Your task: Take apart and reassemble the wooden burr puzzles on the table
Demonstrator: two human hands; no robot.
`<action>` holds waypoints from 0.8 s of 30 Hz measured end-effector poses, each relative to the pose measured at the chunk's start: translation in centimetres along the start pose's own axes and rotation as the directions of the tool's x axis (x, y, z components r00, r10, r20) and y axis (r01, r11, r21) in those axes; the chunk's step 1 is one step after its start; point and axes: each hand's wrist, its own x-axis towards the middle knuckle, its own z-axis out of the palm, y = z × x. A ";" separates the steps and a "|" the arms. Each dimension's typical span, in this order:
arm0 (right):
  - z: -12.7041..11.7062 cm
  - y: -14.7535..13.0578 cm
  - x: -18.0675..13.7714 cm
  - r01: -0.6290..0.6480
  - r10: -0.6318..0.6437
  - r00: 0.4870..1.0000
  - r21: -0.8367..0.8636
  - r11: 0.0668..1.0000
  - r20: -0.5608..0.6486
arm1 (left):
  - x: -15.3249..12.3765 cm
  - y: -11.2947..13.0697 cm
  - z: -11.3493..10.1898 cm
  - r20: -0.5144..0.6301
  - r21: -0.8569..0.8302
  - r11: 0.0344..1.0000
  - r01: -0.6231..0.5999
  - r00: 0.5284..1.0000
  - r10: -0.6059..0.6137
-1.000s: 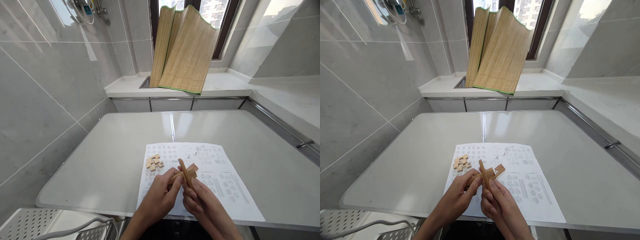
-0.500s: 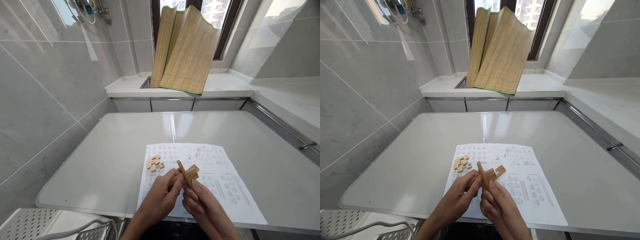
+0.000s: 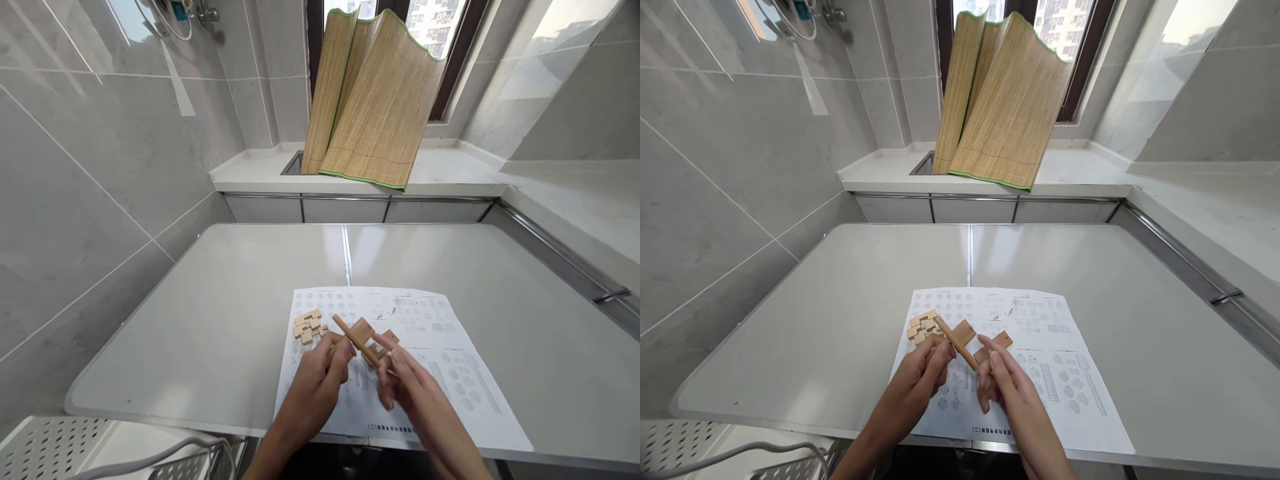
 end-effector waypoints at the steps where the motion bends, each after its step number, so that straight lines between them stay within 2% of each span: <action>1: -0.7 0.3 0.2 0.056 -0.070 0.994 -0.155 0.986 -0.085 | 0.1 -0.4 -0.2 -0.016 -0.046 0.999 0.009 1.000 -0.010; 2: -1.4 0.7 0.5 0.093 -0.149 0.974 -0.306 0.947 -0.168 | 0.2 -0.9 -0.3 -0.027 -0.099 0.995 0.018 0.999 -0.020; 4: -2.6 1.8 1.0 0.101 -0.275 0.927 -0.535 0.839 -0.255 | 0.3 -1.8 -0.3 -0.035 -0.206 0.978 0.038 0.998 -0.046; 6: -3.2 3.2 1.6 0.150 -0.401 0.887 -0.678 0.720 -0.230 | 0.3 -2.8 -0.1 -0.049 -0.286 0.957 0.055 0.996 -0.072; 8: -3.1 4.7 2.3 0.203 -0.480 0.863 -0.762 0.615 -0.157 | 0.1 -3.6 0.3 -0.073 -0.336 0.940 0.056 0.994 -0.086; 11: -2.5 6.3 3.5 0.207 -0.547 0.832 -0.858 0.469 -0.098 | -0.4 -4.3 0.8 -0.088 -0.375 0.926 0.053 0.992 -0.093; 14: -2.2 6.3 4.3 0.193 -0.574 0.814 -0.892 0.410 -0.088 | -0.8 -4.4 0.9 -0.097 -0.380 0.924 0.046 0.991 -0.089; 16: -2.2 5.3 4.2 0.193 -0.546 0.830 -0.859 0.474 -0.115 | -1.0 -4.3 0.8 -0.121 -0.369 0.928 0.038 0.989 -0.089; 17: -2.1 4.7 3.8 0.185 -0.507 0.849 -0.819 0.544 -0.145 | -1.1 -4.3 0.7 -0.134 -0.364 0.931 0.035 0.987 -0.089; 19: -1.6 3.2 2.7 0.121 -0.368 0.896 -0.659 0.742 -0.249 | -1.2 -4.2 0.8 -0.148 -0.361 0.932 0.026 0.985 -0.085; 21: -0.6 2.0 1.2 0.037 -0.167 0.930 -0.370 0.928 -0.328 | -1.3 -4.2 1.0 -0.146 -0.367 0.930 0.016 0.986 -0.075; 22: 0.0 1.6 0.5 0.037 -0.097 0.947 -0.194 0.980 -0.308 | -1.3 -4.2 1.2 -0.142 -0.371 0.929 0.010 0.987 -0.068; 24: 1.2 1.2 -0.7 0.040 -0.017 0.978 0.104 0.994 -0.209 | -1.5 -3.9 1.6 -0.131 -0.375 0.927 -0.006 0.990 -0.047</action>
